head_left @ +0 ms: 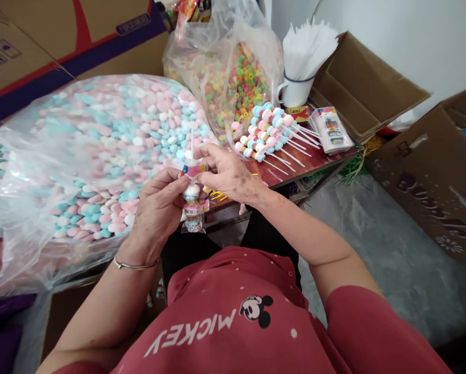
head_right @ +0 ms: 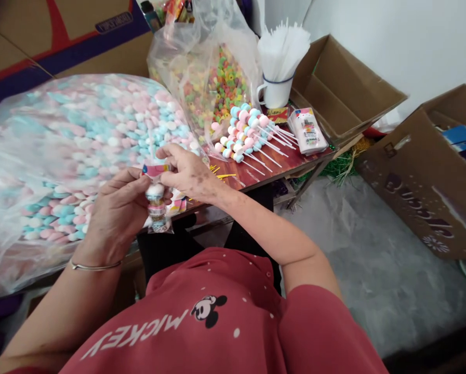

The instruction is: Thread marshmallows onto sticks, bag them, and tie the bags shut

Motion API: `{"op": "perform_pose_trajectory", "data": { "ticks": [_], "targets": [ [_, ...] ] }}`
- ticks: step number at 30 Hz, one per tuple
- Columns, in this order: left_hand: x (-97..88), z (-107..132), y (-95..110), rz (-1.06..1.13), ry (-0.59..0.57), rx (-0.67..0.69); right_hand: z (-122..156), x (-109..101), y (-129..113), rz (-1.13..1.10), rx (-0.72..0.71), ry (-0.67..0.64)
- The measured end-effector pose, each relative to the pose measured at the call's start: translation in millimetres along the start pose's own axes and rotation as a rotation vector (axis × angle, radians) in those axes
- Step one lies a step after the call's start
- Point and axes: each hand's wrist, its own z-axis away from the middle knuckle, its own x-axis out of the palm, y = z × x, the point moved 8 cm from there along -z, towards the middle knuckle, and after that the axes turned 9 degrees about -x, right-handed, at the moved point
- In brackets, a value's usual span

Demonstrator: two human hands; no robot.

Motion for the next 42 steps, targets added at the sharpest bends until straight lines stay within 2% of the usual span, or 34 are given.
{"op": "perform_pose_trajectory", "data": {
  "ticks": [3,7,10,13,16,19,21,25,28,31,34,36,37,39,42],
  "targets": [
    [-8.9,-1,-3,-0.001,0.030,0.003,1,9,9,0.003,0.052,-0.085],
    [-20.5,-1,-6,0.040,0.074,0.049,0,13,5,0.152,-0.072,-0.117],
    [-22.3,1,-14,0.126,0.046,0.019,4,15,1,0.167,-0.133,-0.111],
    [-15.5,2,-27,0.234,-0.076,-0.082,12,17,2,0.066,-0.099,-0.122],
    [-4.8,5,-43,0.252,-0.258,-0.249,25,21,18,-0.101,0.123,-0.201],
    [0.6,11,-63,0.211,-0.398,-0.412,35,26,21,-0.143,0.140,-0.329],
    [1.4,16,-72,0.205,-0.460,-0.468,39,26,16,0.006,0.037,-0.392],
    [1.7,29,-82,0.240,-0.582,-0.517,48,25,-6,0.474,-0.327,-0.394],
    [0.1,40,-90,0.173,-0.677,-0.582,61,33,-15,0.601,-0.495,-0.391],
    [-5.1,40,-91,0.022,-0.657,-0.547,67,33,-9,0.651,-0.443,-0.305],
    [-11.3,31,-86,-0.168,-0.516,-0.430,71,26,-3,0.748,-0.327,-0.158],
    [-12.7,28,-85,-0.223,-0.440,-0.413,75,25,-11,0.914,-0.368,-0.111],
    [-12.2,28,-86,-0.226,-0.425,-0.426,78,28,-17,1.016,-0.429,-0.129],
    [-9.3,29,-91,-0.199,-0.438,-0.476,83,39,-26,1.176,-0.565,-0.256],
    [-4.4,32,-102,-0.114,-0.511,-0.585,86,50,-26,1.240,-0.648,-0.486]
  ]
}}
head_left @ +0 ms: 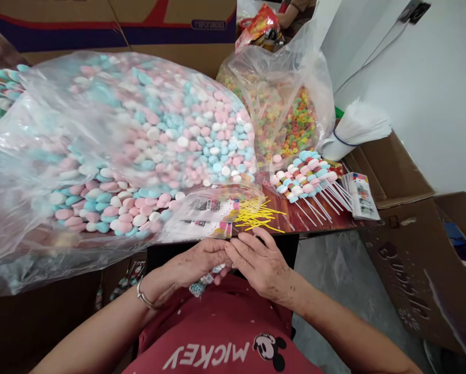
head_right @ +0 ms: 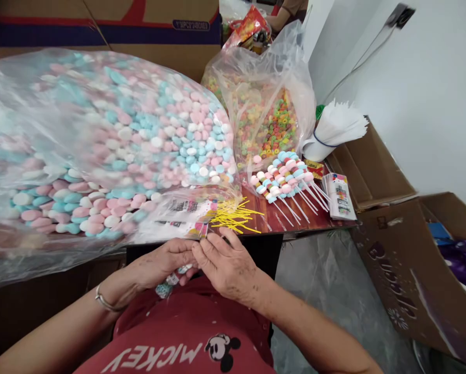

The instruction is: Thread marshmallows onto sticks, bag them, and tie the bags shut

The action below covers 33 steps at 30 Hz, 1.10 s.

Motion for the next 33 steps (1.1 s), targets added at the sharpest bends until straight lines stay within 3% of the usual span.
{"op": "perform_pose_trajectory", "data": {
  "ticks": [5,8,10,12,14,15,17,21,24,28,33],
  "targets": [
    [3.7,-2,-7,-0.017,-0.143,-0.059,-6,6,0,-0.024,-0.098,-0.102],
    [-0.1,1,-5,-0.231,-0.075,-0.032,-6,14,4,-0.045,-0.043,-0.147],
    [-5.5,6,8,-0.472,0.104,0.138,-4,20,9,-0.063,0.028,-0.153],
    [-4.4,18,26,-0.687,0.303,0.428,-2,23,12,-0.071,0.094,-0.139],
    [0.8,29,35,-0.780,0.422,0.664,-2,22,15,-0.081,0.134,-0.130],
    [0.8,32,37,-0.779,0.458,0.715,-2,20,17,-0.093,0.146,-0.131],
    [-6.7,33,37,-0.708,0.520,0.695,0,12,29,-0.122,0.182,-0.133],
    [-35.3,27,30,-0.256,0.563,0.436,23,-10,83,-0.083,0.396,-0.084],
    [-45.4,25,24,0.177,0.520,0.353,51,6,110,-0.124,0.498,-0.287],
    [-45.6,21,24,0.413,0.479,0.364,74,29,116,-0.055,0.571,-0.522],
    [-43.6,15,21,0.436,0.447,0.336,52,34,106,-0.063,0.487,-0.463]
  ]
}}
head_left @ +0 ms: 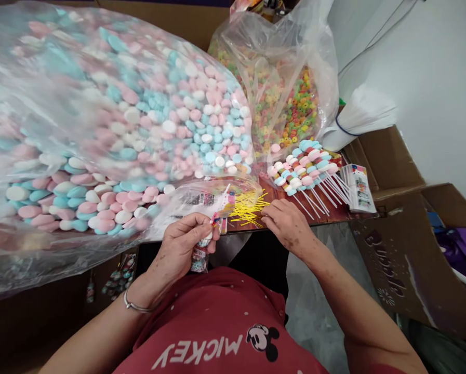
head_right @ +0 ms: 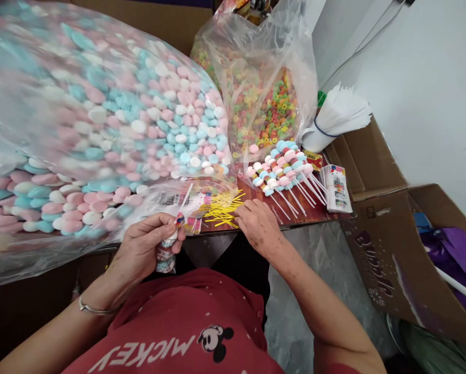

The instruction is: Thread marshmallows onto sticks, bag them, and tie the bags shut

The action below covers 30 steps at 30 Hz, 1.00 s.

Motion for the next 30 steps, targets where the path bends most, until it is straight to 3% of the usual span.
{"op": "perform_pose_trajectory", "data": {
  "ticks": [6,10,13,16,21,24,26,30],
  "targets": [
    [1.6,-3,-6,0.000,0.001,-0.040,-21,18,-2,-0.032,-0.068,-0.125],
    [2.9,-4,-8,0.016,-0.021,-0.058,-23,15,2,-0.055,-0.148,-0.124],
    [2.7,-5,-8,0.047,-0.032,-0.063,-22,5,9,-0.123,-0.160,-0.065],
    [8.6,-7,-6,0.077,-0.066,-0.055,-20,-4,17,-0.240,-0.081,0.018],
    [35.0,-14,-7,0.107,-0.169,-0.093,-23,-16,20,-0.486,0.077,0.257],
    [45.0,-18,-2,0.122,-0.195,-0.083,-25,-16,18,-0.529,0.115,0.309],
    [43.4,-19,4,0.126,-0.176,-0.052,-25,-15,19,-0.505,0.143,0.289],
    [30.0,-19,8,0.123,-0.128,-0.027,-21,-3,11,-0.429,0.154,0.121]
  ]
}}
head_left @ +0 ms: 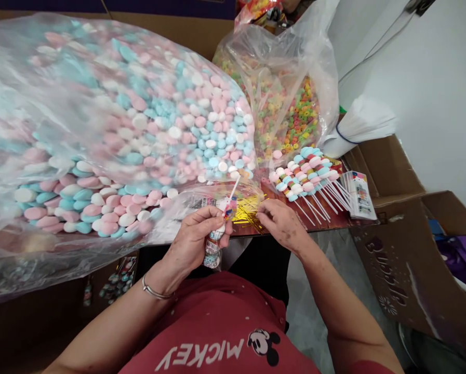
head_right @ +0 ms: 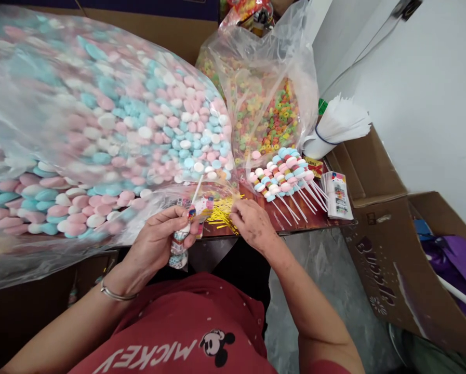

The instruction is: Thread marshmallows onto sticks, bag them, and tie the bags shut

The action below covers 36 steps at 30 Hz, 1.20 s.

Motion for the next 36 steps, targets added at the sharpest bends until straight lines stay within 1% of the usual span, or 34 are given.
{"op": "perform_pose_trajectory", "data": {
  "ticks": [5,7,9,11,13,16,19,21,23,26,29,33,36],
  "targets": [
    [-11.9,4,-6,-0.007,0.039,-0.020,1,27,1,0.242,0.093,-0.155],
    [-13.8,5,-7,-0.008,0.047,-0.022,-2,31,2,0.275,0.103,-0.171],
    [-15.8,6,-6,0.000,0.055,-0.009,-5,27,1,0.254,0.063,-0.135],
    [-17.4,7,-4,0.010,0.060,0.007,-7,19,-1,0.211,0.001,-0.081],
    [-17.2,6,-2,0.014,0.056,0.012,-9,12,1,0.155,-0.031,-0.045],
    [-11.6,4,-5,0.012,0.028,-0.008,-10,7,9,0.030,-0.010,0.011],
    [-1.4,-1,-10,0.008,-0.014,-0.037,-11,3,14,-0.120,0.014,0.114],
    [5.8,-4,-13,0.004,-0.040,-0.050,-10,2,11,-0.215,0.042,0.179],
    [12.3,-8,-14,0.004,-0.062,-0.053,-8,2,2,-0.318,0.060,0.208],
    [19.9,-13,-12,0.002,-0.089,-0.049,-7,6,-18,-0.477,0.043,0.195],
    [21.9,-17,-12,0.000,-0.079,-0.061,-7,8,-33,-0.604,0.016,0.161],
    [17.8,-17,-17,0.010,-0.019,-0.071,-10,11,-37,-0.632,-0.012,0.091],
    [13.0,-14,-17,0.028,0.041,-0.025,-11,13,-38,-0.636,-0.023,0.065]
  ]
}}
